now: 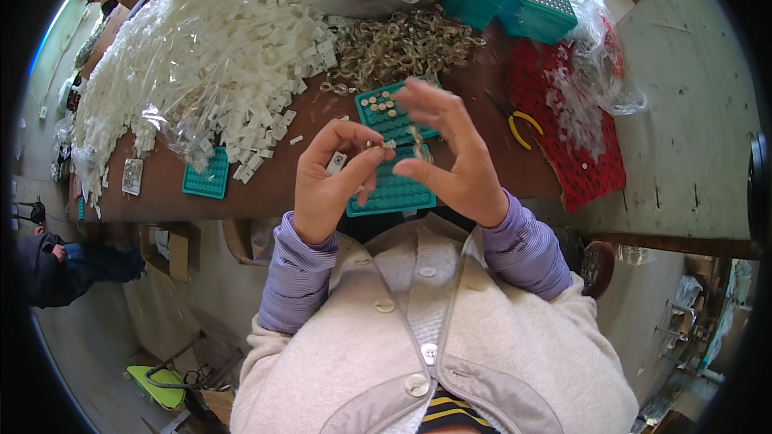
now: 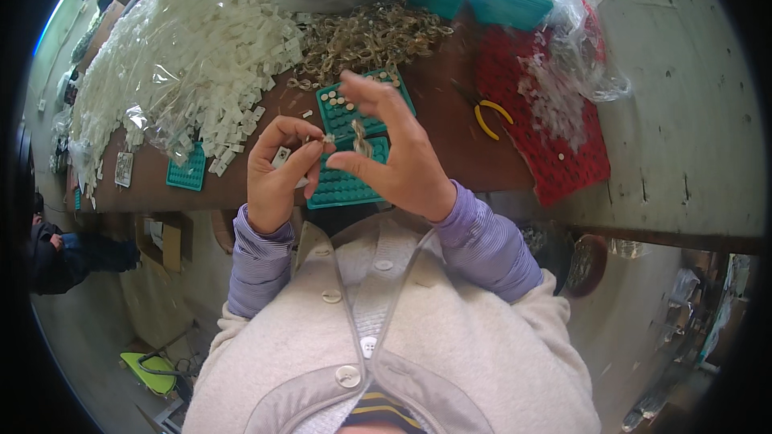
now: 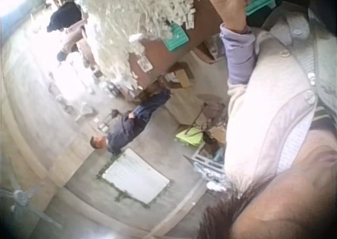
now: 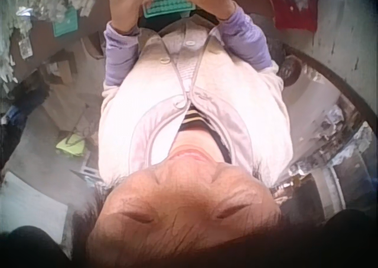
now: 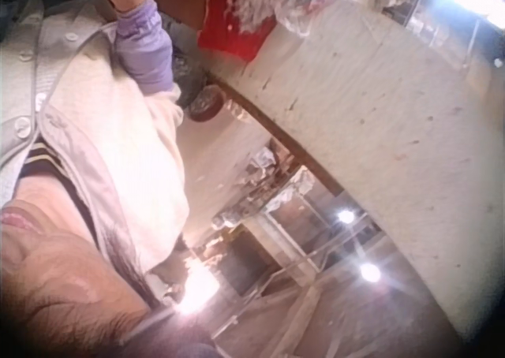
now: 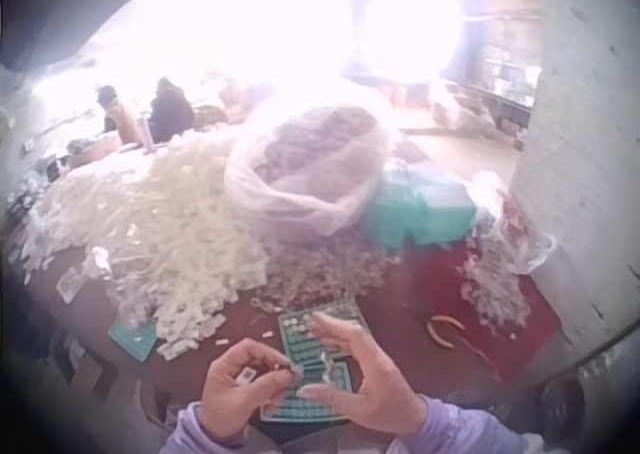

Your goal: The person assembles small electronic modules by inserting metal pins into white plastic housings and placing round components into a green tray. They repeatedly test each unit with a red light indicator and place finished units into the tray.

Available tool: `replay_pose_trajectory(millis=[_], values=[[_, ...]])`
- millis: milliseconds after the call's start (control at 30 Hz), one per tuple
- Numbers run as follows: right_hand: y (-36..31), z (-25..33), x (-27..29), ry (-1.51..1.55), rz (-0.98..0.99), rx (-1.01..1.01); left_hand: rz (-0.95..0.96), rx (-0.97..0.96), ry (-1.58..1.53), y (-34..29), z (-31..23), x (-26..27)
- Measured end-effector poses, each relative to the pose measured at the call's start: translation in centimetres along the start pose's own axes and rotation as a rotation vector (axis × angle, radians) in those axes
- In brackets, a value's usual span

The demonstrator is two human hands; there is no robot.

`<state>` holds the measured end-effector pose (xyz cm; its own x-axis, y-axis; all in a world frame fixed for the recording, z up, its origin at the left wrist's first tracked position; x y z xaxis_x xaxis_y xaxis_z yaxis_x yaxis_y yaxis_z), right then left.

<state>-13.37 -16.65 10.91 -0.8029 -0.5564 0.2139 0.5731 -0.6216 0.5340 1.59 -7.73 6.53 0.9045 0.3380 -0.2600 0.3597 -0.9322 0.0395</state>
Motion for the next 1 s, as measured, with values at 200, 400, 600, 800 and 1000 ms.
replay_pose_trajectory(millis=[200, 400, 600, 800, 1000], values=[[-1.1, -3.4, -1.7, 0.418, 0.142, -0.29, -0.06, -0.197, 0.221, -0.5, -1.4, 0.5], [-1.8, -5.2, -2.4, 0.689, 0.118, -0.485, -0.093, 0.014, -0.314, -1.1, 1.7, 1.6], [-3.5, -5.9, -4.5, 1.12, 0.238, -0.744, 0.031, -0.109, 0.04, -1.2, 1.3, -0.5], [-2.3, -4.7, -0.7, 0.51, 0.081, -0.471, -0.057, -0.018, -0.033, -1.0, 1.9, 0.0], [-1.0, 1.3, -1.7, -0.54, 0.042, 0.249, -0.053, 0.072, -0.091, -0.9, 3.0, 0.6]])
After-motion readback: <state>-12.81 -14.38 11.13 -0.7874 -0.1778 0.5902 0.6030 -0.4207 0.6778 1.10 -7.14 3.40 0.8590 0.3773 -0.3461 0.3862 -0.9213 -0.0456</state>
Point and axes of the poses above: each hand's wrist, its own y-axis towards the middle knuckle, its own x-axis out of the back of the hand, z = x × y, the point moved 9 cm from there along y, towards the middle knuckle, and after that the axes turned 3 degrees about -y, right-handed, at the moved point
